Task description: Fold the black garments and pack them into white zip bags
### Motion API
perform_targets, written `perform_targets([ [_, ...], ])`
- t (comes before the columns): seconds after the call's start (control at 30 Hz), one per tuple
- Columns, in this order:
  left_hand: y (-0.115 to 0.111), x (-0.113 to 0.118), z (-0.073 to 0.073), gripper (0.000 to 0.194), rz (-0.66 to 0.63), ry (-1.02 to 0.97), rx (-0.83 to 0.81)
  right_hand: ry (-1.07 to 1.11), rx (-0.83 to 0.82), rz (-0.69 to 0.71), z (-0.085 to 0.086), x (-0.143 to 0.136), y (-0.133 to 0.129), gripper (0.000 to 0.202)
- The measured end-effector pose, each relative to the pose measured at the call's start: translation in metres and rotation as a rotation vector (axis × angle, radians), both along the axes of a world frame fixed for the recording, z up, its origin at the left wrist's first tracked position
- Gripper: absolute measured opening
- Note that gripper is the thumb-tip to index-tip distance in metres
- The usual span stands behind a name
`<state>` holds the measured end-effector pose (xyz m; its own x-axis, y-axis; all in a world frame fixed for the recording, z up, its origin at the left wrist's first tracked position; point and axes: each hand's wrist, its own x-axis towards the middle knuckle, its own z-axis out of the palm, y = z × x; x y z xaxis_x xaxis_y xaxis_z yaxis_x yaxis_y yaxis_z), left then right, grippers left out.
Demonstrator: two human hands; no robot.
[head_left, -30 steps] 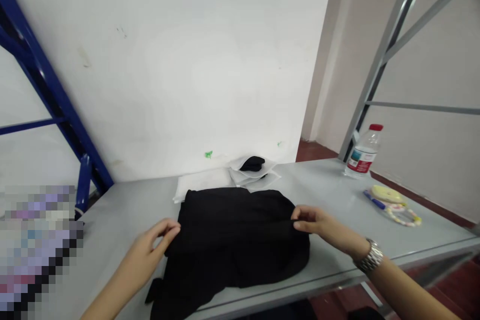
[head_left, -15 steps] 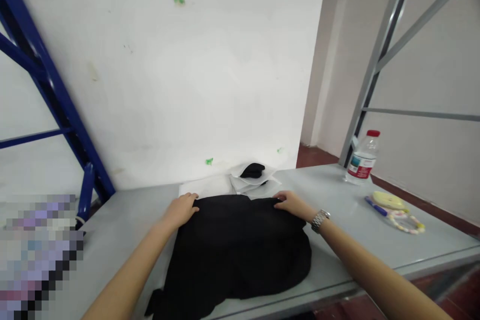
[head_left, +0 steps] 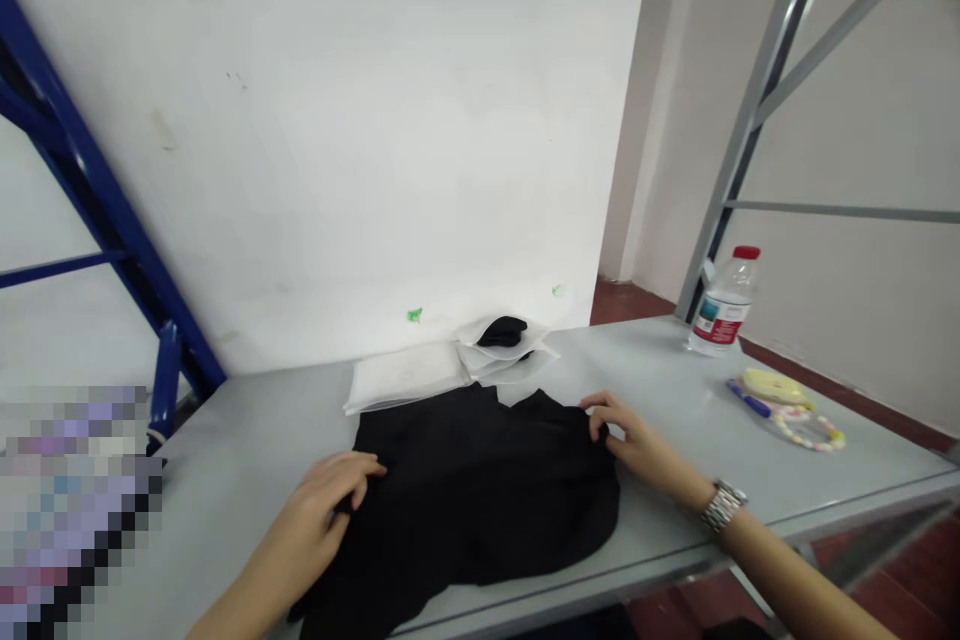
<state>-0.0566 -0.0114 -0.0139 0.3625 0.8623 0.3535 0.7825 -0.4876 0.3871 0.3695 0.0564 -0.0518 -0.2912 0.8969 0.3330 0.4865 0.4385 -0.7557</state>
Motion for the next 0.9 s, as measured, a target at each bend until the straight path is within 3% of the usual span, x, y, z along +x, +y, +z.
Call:
perform_targets([
  [0.13, -0.014, 0.010, 0.004, 0.019, 0.099, 0.059, -0.187, 0.072, -0.160, 0.055, -0.003, 0.008, -0.010, 0.020],
  [0.23, 0.006, 0.035, 0.016, 0.034, 0.213, 0.040, -0.223, 0.195, -0.258, 0.049, -0.002, 0.008, -0.008, 0.039],
  [0.3, 0.026, 0.058, 0.023, 0.037, 0.208, -0.042, -0.269, 0.156, -0.290, -0.021, -0.002, 0.006, -0.006, 0.050],
  [0.37, 0.042, 0.082, 0.027, 0.033, 0.147, -0.208, -0.337, 0.071, -0.282, -0.118, -0.004, 0.003, -0.004, 0.049],
  [0.47, 0.046, 0.112, 0.031, 0.023, -0.022, -0.358, -0.345, -0.017, -0.268, -0.200, -0.009, 0.000, -0.001, 0.025],
  [0.53, 0.037, 0.122, 0.032, 0.019, -0.225, -0.271, -0.350, -0.034, -0.263, -0.228, -0.011, -0.001, 0.000, 0.007],
  [0.6, 0.031, 0.124, 0.030, 0.016, -0.402, -0.140, -0.406, -0.018, -0.251, -0.265, -0.009, -0.002, 0.000, 0.011],
  [0.63, 0.030, 0.122, 0.028, 0.018, -0.416, -0.095, -0.424, 0.011, -0.247, -0.283, -0.007, -0.003, 0.000, 0.012],
  [0.8, 0.067, 0.102, 0.015, 0.025, -0.055, 0.004, -0.362, 0.271, -0.303, -0.334, 0.008, -0.012, -0.007, 0.016],
  [0.9, 0.093, 0.097, 0.011, 0.044, -0.054, 0.044, -0.458, 0.317, -0.390, -0.328, 0.017, -0.018, -0.007, 0.018],
])
